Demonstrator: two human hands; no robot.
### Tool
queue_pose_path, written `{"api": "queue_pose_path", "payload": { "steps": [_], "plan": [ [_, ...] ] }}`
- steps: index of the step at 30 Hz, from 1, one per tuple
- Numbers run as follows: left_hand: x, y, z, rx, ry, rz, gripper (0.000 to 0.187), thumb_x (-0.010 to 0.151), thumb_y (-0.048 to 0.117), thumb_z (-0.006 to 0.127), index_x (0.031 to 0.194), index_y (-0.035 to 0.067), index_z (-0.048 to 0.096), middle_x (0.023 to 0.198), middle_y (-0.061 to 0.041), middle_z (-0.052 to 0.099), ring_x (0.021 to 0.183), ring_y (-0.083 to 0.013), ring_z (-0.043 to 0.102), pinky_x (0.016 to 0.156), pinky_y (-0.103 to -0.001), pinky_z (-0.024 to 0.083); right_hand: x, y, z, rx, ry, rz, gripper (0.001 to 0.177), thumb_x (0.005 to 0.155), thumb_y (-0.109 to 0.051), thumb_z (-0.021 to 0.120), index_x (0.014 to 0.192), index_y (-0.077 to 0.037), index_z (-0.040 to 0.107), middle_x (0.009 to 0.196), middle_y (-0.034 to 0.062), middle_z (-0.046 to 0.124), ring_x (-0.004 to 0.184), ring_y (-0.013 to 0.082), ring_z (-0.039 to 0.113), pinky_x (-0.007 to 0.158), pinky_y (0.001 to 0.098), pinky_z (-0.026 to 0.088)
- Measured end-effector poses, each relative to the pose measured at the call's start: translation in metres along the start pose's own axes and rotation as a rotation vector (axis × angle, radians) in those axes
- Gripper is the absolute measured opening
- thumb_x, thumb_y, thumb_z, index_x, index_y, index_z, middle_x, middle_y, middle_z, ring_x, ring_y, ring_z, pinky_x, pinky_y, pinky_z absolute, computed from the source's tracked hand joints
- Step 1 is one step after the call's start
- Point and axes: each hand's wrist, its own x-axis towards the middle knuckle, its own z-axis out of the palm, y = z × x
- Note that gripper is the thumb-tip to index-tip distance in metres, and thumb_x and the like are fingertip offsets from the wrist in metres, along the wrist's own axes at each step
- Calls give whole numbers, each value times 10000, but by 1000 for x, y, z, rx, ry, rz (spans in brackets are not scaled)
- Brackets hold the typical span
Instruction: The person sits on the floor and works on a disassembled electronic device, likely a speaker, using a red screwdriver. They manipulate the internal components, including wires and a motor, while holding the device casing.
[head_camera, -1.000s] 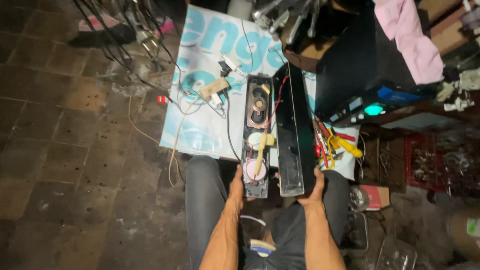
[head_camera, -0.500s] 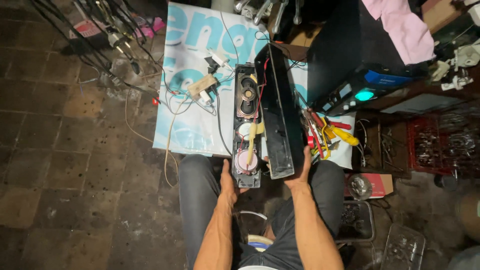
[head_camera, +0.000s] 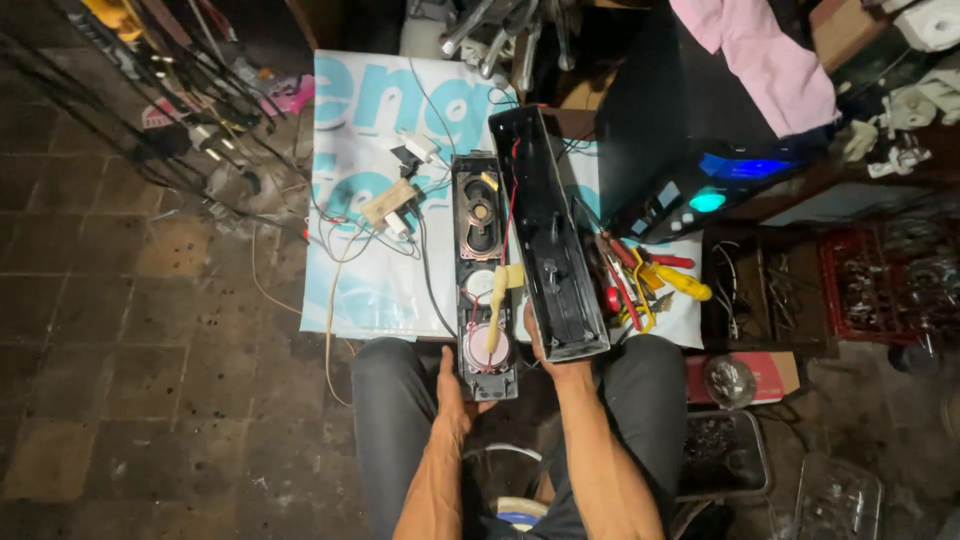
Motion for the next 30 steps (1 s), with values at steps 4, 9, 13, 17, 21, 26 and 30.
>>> {"api": "queue_pose_path", "payload": {
  "steps": [4,9,13,17,21,26,30],
  "plan": [
    [-3,0,2,7,-8,-4,869,837,755,591,1367,73,504,1300,-226,569,1119,-425,627,826,-629,566,-1,-2,-14,-32,61,-7,697,770,-608,607,1284,-137,612,1307,134,615,1174,330,594,1049,499,414],
    [2,-2,-3,1,2,16,840,842,725,624,1349,70,488,1297,-236,554,1124,-463,618,828,-664,562,1,-5,-31,-73,126,-17,654,774,-569,595,1259,-130,613,1276,135,616,1146,325,595,1011,489,418],
    [-2,-2,-1,7,8,24,837,850,722,612,1360,72,479,1309,-230,547,1133,-458,614,839,-663,556,17,-12,-66,-112,168,-19,620,777,-538,586,1238,-124,614,1251,135,617,1124,320,595,980,481,421],
    [-2,-2,-2,-6,-20,10,883,845,751,588,1356,37,501,1301,-229,560,1161,-445,601,862,-649,551,35,-33,-111,-152,203,-20,586,780,-507,577,1217,-119,615,1227,136,618,1101,316,596,950,474,424],
    [-16,-2,4,34,-12,40,903,880,756,529,1393,13,488,1349,-230,548,1233,-416,564,927,-627,524,34,-40,-124,-201,243,-16,552,783,-476,568,1196,-113,616,1202,137,618,1079,312,596,920,466,427],
    [-30,-2,1,533,214,356,814,903,684,441,1384,35,534,1441,-202,537,1350,-356,468,1119,-456,358,40,-42,-129,-270,280,-20,511,787,-438,557,1170,-106,617,1172,137,619,1051,306,597,882,456,431],
    [-57,-30,7,809,343,1452,511,1028,322,457,1342,-80,495,1500,-290,408,1395,-417,391,1161,-493,296,46,-39,-141,-320,326,-27,478,790,-407,548,1150,-100,618,1147,138,620,1028,302,597,852,449,434]
  ]
}}
